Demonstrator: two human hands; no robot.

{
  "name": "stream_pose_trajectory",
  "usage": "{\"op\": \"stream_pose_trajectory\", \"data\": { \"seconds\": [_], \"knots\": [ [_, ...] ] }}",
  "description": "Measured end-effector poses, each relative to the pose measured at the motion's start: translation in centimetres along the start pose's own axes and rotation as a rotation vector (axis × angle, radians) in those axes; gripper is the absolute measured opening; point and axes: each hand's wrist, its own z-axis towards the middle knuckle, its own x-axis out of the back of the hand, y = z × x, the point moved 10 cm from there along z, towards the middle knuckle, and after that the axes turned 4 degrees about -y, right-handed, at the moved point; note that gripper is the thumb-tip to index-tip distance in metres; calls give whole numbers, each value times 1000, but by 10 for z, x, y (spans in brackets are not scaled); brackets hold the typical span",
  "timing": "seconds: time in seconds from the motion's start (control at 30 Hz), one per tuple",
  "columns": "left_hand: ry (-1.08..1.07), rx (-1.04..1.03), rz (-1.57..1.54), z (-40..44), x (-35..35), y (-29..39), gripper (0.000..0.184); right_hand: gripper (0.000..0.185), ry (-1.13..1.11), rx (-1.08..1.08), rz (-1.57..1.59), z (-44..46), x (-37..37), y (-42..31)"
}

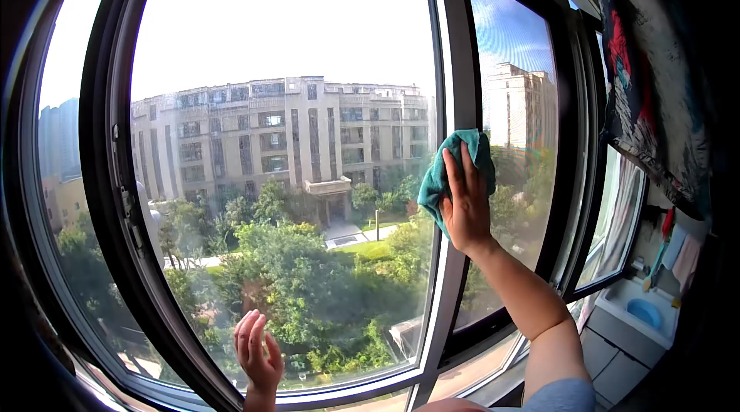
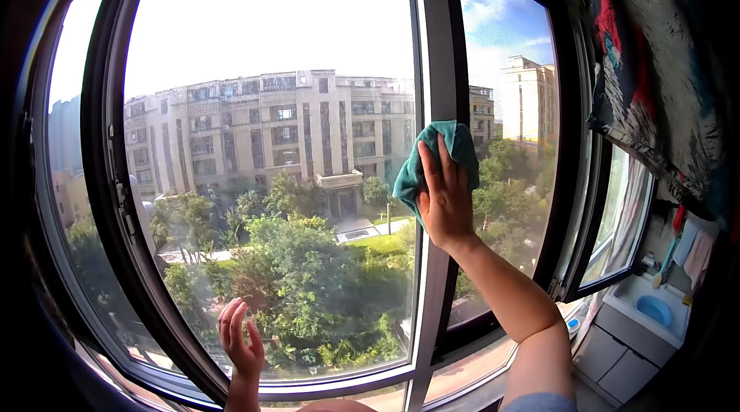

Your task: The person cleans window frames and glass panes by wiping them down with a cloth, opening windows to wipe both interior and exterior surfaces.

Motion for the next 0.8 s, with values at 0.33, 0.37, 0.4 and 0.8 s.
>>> {"op": "stream_pose_trajectory", "data": {
  "seconds": [0.33,0.37,0.4,0.8],
  "knots": [
    [-2,-27,130,-6,7,4,27,69,342,274,-158,257,41,56],
    [1,-17,147,-6,7,3,27,71,342,249,-178,288,44,66],
    [12,-8,155,-4,9,3,26,69,386,342,-219,320,48,78],
    [11,92,249,-14,13,21,27,69,352,72,-274,443,63,120]
  ]
}}
